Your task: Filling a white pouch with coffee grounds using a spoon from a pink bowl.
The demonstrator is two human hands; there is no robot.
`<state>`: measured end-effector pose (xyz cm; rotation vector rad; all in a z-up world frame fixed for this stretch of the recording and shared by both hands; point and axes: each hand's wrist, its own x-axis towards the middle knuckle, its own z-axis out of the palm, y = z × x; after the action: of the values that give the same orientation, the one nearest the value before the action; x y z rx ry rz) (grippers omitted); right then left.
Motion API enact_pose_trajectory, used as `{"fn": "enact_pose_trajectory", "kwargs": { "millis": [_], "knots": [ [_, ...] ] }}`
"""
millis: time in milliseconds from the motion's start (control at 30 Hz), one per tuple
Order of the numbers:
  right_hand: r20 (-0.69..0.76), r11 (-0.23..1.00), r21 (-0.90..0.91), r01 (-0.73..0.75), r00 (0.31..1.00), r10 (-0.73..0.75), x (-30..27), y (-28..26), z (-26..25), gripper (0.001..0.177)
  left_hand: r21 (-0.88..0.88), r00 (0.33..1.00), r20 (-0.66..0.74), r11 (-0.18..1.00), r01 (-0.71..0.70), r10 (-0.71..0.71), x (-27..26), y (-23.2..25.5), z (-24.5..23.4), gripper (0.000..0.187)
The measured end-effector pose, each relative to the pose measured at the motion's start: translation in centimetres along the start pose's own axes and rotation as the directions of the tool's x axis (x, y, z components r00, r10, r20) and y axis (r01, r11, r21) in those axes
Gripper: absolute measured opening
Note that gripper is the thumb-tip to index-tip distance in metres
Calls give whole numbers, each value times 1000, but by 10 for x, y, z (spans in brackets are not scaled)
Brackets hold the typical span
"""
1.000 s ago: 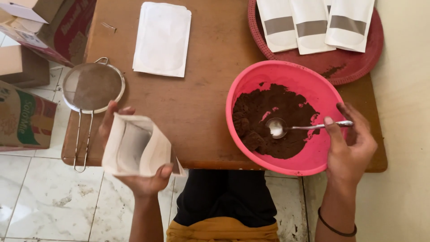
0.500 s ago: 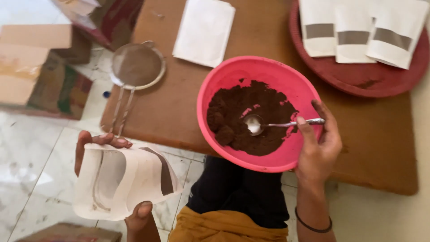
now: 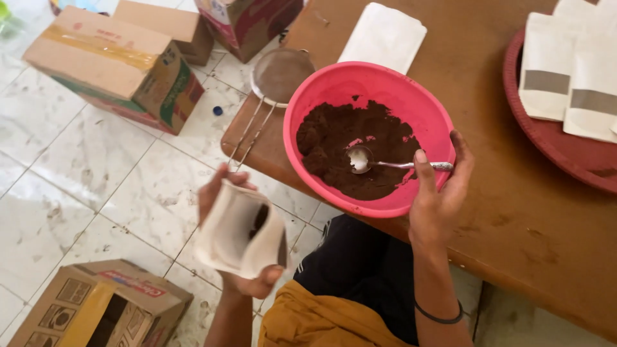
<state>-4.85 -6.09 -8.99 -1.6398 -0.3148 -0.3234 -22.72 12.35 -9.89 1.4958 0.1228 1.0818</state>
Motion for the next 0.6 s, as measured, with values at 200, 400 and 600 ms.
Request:
{"fn": "enact_pose_trajectory", "kwargs": {
  "millis": [200,400,600],
  "knots": [
    [1,997,48,60,998,-60,-16,19,-22,66,5,996,73,999,-52,52,-8,20,33,117],
    [-205,993,111,41,979,-17,-62,30,-97,48,-331,896,420,894,302,-147,-13,81,106,80],
    [131,923,273,-272,961,245,-106,115,-196,62,-499,626,769,494,712,-124,-89,-37,203,107]
  ]
}}
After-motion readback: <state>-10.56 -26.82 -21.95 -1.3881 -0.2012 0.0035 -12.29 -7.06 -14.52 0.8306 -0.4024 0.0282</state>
